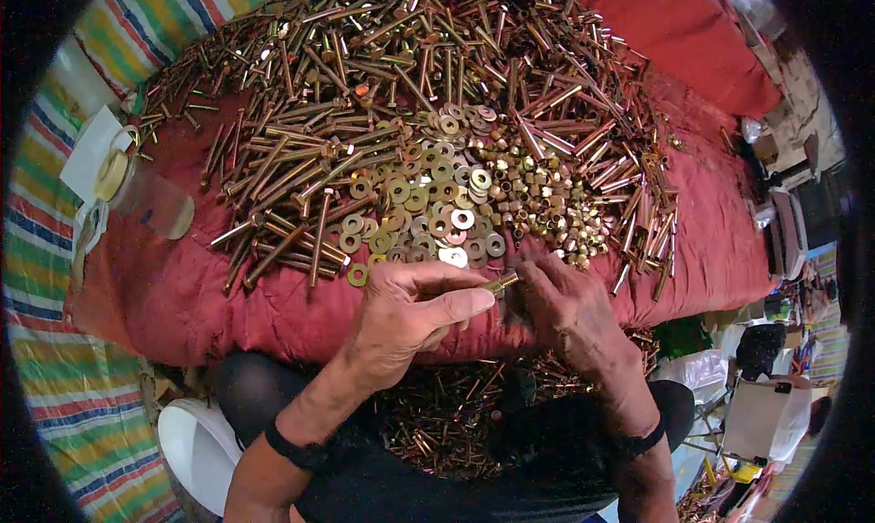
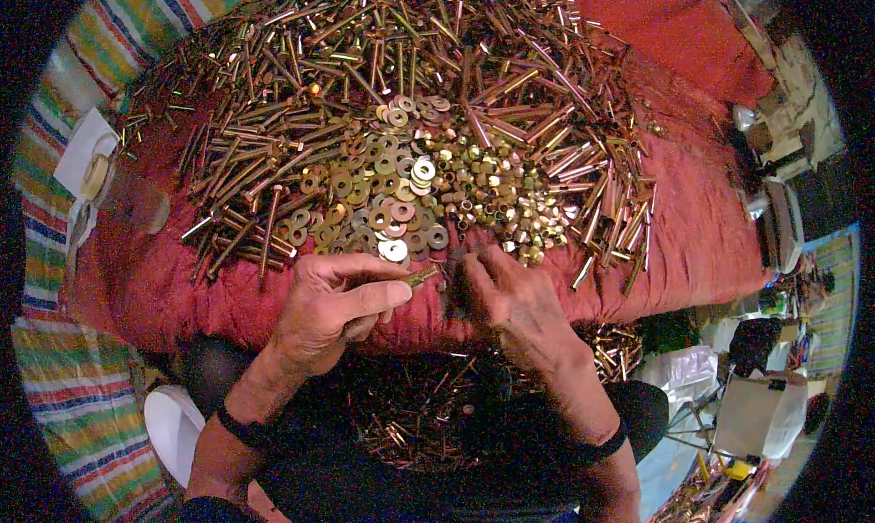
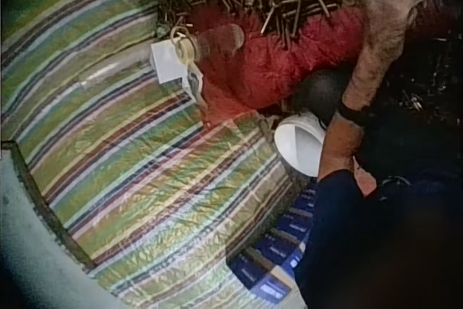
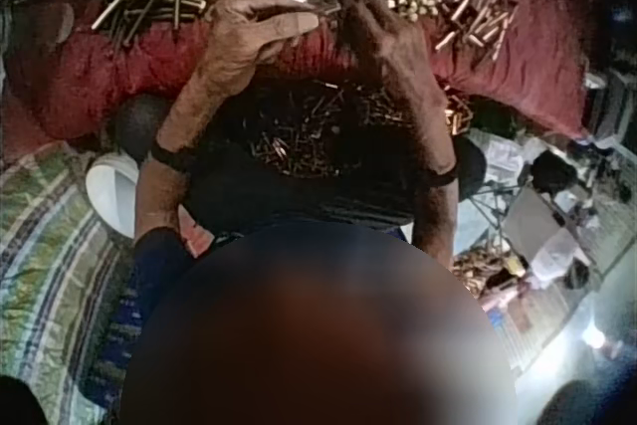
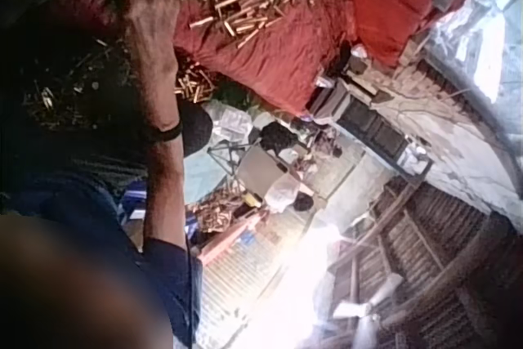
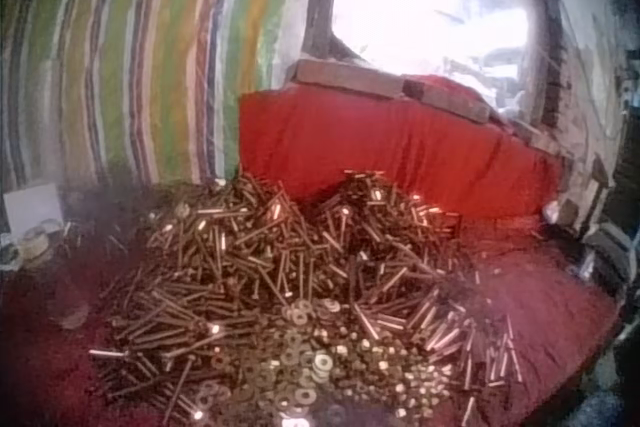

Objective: The person sits on the floor and repeatedly picks up metal rods and washers from a large pile on a red cloth. They thread washers onto the rods by hand and place the assembled units back onto the pile.

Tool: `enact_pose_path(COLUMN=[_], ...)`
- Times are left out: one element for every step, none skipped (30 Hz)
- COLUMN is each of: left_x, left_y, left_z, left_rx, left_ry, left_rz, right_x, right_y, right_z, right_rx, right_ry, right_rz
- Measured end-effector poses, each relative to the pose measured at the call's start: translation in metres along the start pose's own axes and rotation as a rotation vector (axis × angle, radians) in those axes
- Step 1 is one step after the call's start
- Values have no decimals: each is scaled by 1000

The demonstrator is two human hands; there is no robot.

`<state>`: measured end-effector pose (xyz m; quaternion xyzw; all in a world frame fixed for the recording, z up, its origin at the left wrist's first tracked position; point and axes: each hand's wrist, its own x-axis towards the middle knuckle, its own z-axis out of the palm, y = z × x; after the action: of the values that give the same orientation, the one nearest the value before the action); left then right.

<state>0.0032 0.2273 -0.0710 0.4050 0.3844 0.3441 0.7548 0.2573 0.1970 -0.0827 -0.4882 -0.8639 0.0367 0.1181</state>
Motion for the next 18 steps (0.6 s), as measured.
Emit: enact_pose_path(left_x=[0,0,0,0,0,0,0,0,0,0,-1,-1,-2,-2,-3,-3,-3,-3], left_y=[1,1,2,4,4,5,5,5,4,3,2,2,2,2,1,2,2,1], left_z=[0,-1,-2,-2,-2,-2,-1,0,1,3,4,4,4,3,2,-1,-2,-3], left_rx=[13,27,15,2,18,-5,0,3,23,45,69,86,103,120,98,75,64,13], left_ry=[-5,-12,-27,-42,-38,-61,-67,-74,-76,-78,-80,-89,-100,-111,-134,-157,-165,-206], left_rz=[2,3,-6,-15,-56,-14,-3,7,26,46,65,55,43,30,-15,-60,-112,-131], right_x=[1,3,4,5,6,6,5,2,0,-2,-4,-6,-7,-7,-8,-8,-8,-8], right_y=[0,-1,-2,-3,-5,-7,-12,-18,-23,-27,-31,-33,-36,-37,-38,-37,-36,-35], right_z=[0,-1,-3,-5,-10,-15,-20,-24,-30,-36,-42,-47,-49,-51,-53,-52,-53,-52], right_rx=[-1,-2,10,38,79,125,381,639,885,959,1024,1106,1219,1120,1035,939,845,823], right_ry=[2,6,-5,42,75,115,146,182,191,190,162,136,130,129,132,116,128,158], right_rz=[16,33,41,53,56,67,218,381,565,545,542,530,579,526,447,410,362,295])
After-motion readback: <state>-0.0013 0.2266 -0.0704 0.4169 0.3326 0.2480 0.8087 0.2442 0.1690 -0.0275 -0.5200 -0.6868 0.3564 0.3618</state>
